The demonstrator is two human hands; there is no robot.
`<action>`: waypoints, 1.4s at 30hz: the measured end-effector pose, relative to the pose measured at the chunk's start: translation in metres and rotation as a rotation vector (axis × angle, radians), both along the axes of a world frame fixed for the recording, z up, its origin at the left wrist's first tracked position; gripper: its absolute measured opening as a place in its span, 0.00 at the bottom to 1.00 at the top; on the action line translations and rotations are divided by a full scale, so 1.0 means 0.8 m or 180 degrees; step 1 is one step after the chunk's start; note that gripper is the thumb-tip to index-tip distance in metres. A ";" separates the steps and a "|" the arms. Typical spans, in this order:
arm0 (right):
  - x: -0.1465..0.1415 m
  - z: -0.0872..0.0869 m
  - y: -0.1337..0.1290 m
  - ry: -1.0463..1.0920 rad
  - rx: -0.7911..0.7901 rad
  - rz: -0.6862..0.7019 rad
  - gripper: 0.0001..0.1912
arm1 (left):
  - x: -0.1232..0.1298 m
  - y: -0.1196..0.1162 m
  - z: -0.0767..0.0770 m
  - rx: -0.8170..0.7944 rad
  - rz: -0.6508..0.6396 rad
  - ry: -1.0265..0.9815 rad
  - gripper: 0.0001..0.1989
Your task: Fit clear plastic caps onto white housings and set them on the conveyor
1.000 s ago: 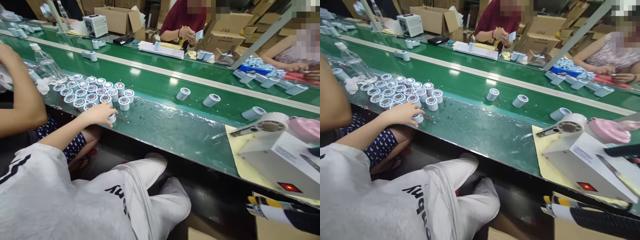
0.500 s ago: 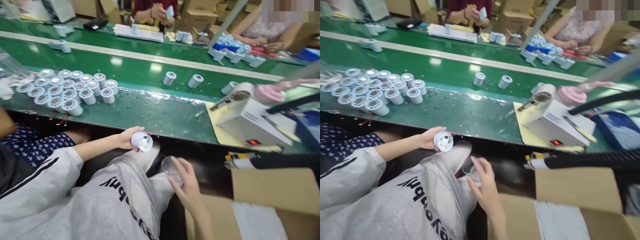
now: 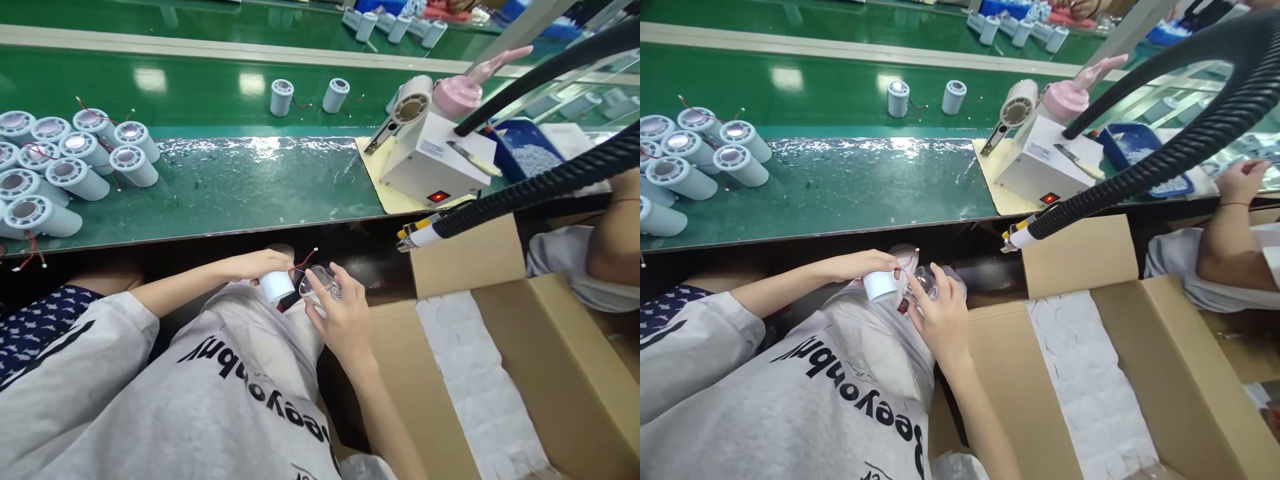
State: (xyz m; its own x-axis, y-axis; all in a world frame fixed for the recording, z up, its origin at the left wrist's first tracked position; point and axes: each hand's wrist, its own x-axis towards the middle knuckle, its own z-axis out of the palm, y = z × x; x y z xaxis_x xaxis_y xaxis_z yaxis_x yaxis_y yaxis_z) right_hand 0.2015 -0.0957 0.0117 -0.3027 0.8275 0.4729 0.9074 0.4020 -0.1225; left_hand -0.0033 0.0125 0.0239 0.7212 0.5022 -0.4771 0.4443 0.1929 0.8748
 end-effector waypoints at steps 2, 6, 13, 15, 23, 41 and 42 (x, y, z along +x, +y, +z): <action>-0.004 -0.005 0.003 -0.0176 -0.0064 -0.0057 0.20 | 0.001 -0.002 -0.002 0.0199 -0.0310 -0.0097 0.15; -0.002 -0.016 0.011 0.0427 -0.0832 0.0233 0.10 | 0.001 -0.009 0.002 0.1534 -0.0330 -0.0172 0.11; 0.001 -0.010 0.005 0.2488 -0.1546 0.0193 0.14 | -0.005 -0.013 -0.022 0.1860 0.0183 -0.0594 0.30; 0.000 -0.007 0.004 0.2899 -0.1614 -0.0062 0.15 | -0.007 -0.013 -0.029 0.1846 0.0046 -0.0658 0.31; 0.011 -0.009 0.007 0.4009 -0.1854 -0.0148 0.18 | -0.005 -0.022 -0.017 0.1107 0.0020 -0.0828 0.35; 0.023 0.003 -0.023 0.3024 -0.1871 0.0380 0.22 | -0.012 -0.026 -0.002 0.0794 -0.0338 -0.1487 0.35; 0.022 0.005 -0.023 0.3122 -0.1954 0.0357 0.23 | -0.012 -0.026 -0.002 0.0816 -0.0348 -0.1473 0.35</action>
